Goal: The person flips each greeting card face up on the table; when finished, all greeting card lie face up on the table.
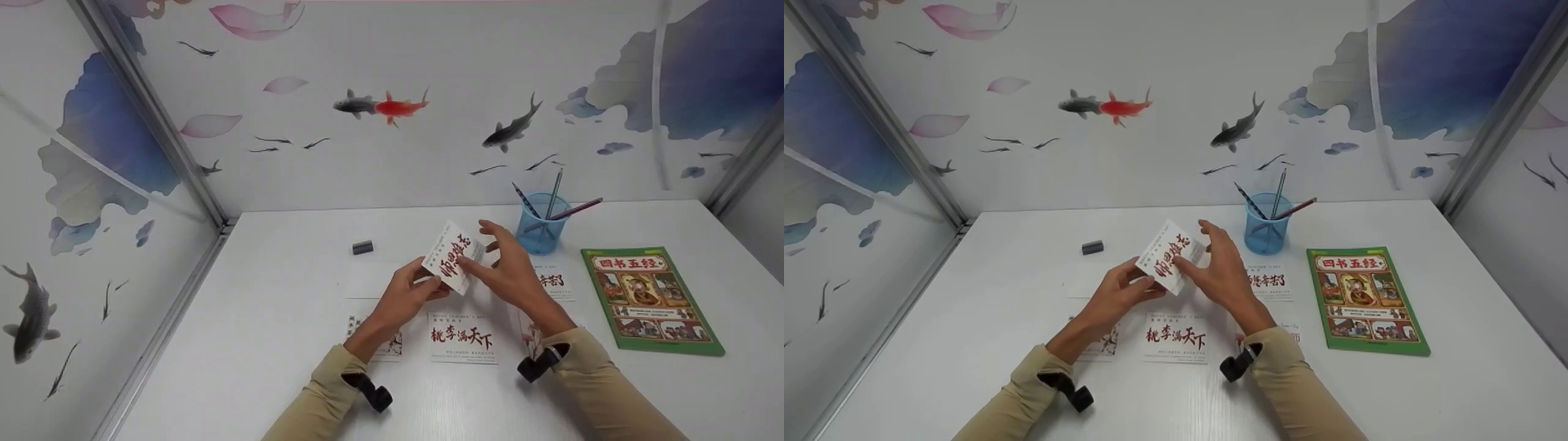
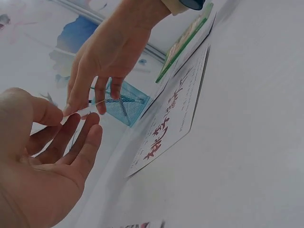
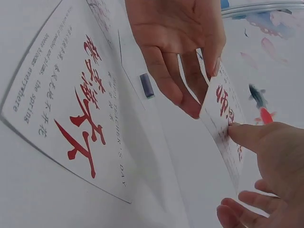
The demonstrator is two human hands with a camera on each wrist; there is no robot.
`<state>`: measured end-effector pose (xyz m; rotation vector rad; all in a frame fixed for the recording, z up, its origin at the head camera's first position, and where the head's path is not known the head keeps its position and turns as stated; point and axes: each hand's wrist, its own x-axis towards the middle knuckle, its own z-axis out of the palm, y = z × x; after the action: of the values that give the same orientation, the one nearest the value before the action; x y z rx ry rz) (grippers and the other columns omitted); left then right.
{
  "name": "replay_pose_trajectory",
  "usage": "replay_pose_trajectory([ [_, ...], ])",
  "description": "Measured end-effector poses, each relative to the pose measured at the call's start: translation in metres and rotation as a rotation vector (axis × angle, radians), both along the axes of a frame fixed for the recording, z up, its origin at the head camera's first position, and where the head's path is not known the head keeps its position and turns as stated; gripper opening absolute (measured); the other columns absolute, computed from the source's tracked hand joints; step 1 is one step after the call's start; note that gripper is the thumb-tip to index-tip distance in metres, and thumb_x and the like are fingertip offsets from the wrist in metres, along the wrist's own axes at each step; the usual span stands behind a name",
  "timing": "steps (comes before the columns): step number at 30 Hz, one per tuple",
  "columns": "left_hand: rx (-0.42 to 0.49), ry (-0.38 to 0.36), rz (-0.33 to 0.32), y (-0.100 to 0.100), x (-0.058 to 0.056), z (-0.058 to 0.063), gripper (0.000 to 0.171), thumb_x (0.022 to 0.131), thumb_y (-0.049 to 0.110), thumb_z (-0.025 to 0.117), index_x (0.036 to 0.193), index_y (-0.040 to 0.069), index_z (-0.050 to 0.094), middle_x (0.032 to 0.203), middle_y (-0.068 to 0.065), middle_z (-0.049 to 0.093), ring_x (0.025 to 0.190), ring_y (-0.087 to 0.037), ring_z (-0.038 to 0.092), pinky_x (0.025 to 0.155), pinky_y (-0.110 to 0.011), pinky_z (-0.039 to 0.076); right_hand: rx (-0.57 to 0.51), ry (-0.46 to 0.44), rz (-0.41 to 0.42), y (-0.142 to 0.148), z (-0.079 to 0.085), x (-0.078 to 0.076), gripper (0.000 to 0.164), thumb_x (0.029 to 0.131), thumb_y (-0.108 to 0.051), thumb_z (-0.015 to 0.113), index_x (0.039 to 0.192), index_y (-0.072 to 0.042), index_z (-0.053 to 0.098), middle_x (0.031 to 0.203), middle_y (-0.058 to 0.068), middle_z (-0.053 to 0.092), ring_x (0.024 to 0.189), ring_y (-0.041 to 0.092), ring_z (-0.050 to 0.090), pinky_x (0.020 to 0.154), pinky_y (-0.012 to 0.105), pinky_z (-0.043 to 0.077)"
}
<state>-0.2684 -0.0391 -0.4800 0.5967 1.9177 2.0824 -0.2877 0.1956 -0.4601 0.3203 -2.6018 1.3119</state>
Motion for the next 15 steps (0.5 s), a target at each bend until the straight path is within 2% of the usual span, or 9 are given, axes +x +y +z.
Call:
replay_pose_trajectory([
  [3, -0.013, 0.009, 0.061, -0.0015, -0.002, -0.0004, 0.041, 0.114, 0.014, 0.054, 0.155, 0.006, 0.053, 0.137, -0.016, 0.069, 0.118, -0.027, 0.075, 0.104, -0.039, 0.062, -0.015, 0.017, 0.056, 0.0008, -0.0006, -0.0005, 0.086, 0.096, -0.031, 0.085, 0.167, -0.015, 0.04, 0.155, 0.018, 0.06, 0.126, 0.036, 0.066, 0.096, 0.051, 0.06],
  [8, -0.06, 0.026, 0.242, -0.0061, -0.0046, -0.0015, 0.044, 0.115, 0.017, 0.054, 0.158, 0.01, 0.048, 0.127, -0.013, 0.076, 0.111, -0.024, 0.078, 0.096, -0.037, 0.065, -0.003, 0.045, 0.079, 0.0018, -0.0017, -0.0005, 0.069, 0.096, -0.024, 0.086, 0.157, -0.016, 0.055, 0.139, 0.017, 0.067, 0.104, 0.029, 0.072, 0.081, 0.033, 0.058],
  [11, -0.103, 0.053, 0.341, -0.0091, -0.0048, -0.0018, 0.051, 0.113, 0.017, 0.057, 0.162, 0.012, 0.043, 0.127, -0.013, 0.076, 0.112, -0.024, 0.079, 0.094, -0.036, 0.065, 0.014, 0.045, 0.071, 0.0012, -0.0022, 0.0, 0.06, 0.095, -0.021, 0.087, 0.149, -0.016, 0.063, 0.129, 0.016, 0.069, 0.095, 0.025, 0.072, 0.076, 0.029, 0.056],
  [13, -0.142, 0.075, 0.365, -0.01, -0.0047, -0.0014, 0.054, 0.112, 0.016, 0.06, 0.162, 0.013, 0.042, 0.133, -0.013, 0.074, 0.116, -0.024, 0.078, 0.094, -0.036, 0.065, 0.038, 0.037, 0.063, -0.0002, -0.0025, 0.0014, 0.056, 0.094, -0.02, 0.087, 0.146, -0.015, 0.066, 0.123, 0.015, 0.069, 0.092, 0.024, 0.072, 0.074, 0.028, 0.056],
  [15, -0.199, 0.115, 0.347, -0.01, -0.0043, -0.0007, 0.053, 0.11, 0.014, 0.062, 0.16, 0.012, 0.045, 0.142, -0.013, 0.069, 0.121, -0.026, 0.075, 0.096, -0.036, 0.064, 0.069, 0.018, 0.057, -0.0011, -0.0031, 0.0026, 0.053, 0.094, -0.02, 0.087, 0.143, -0.013, 0.068, 0.119, 0.015, 0.068, 0.092, 0.024, 0.071, 0.073, 0.028, 0.056],
])
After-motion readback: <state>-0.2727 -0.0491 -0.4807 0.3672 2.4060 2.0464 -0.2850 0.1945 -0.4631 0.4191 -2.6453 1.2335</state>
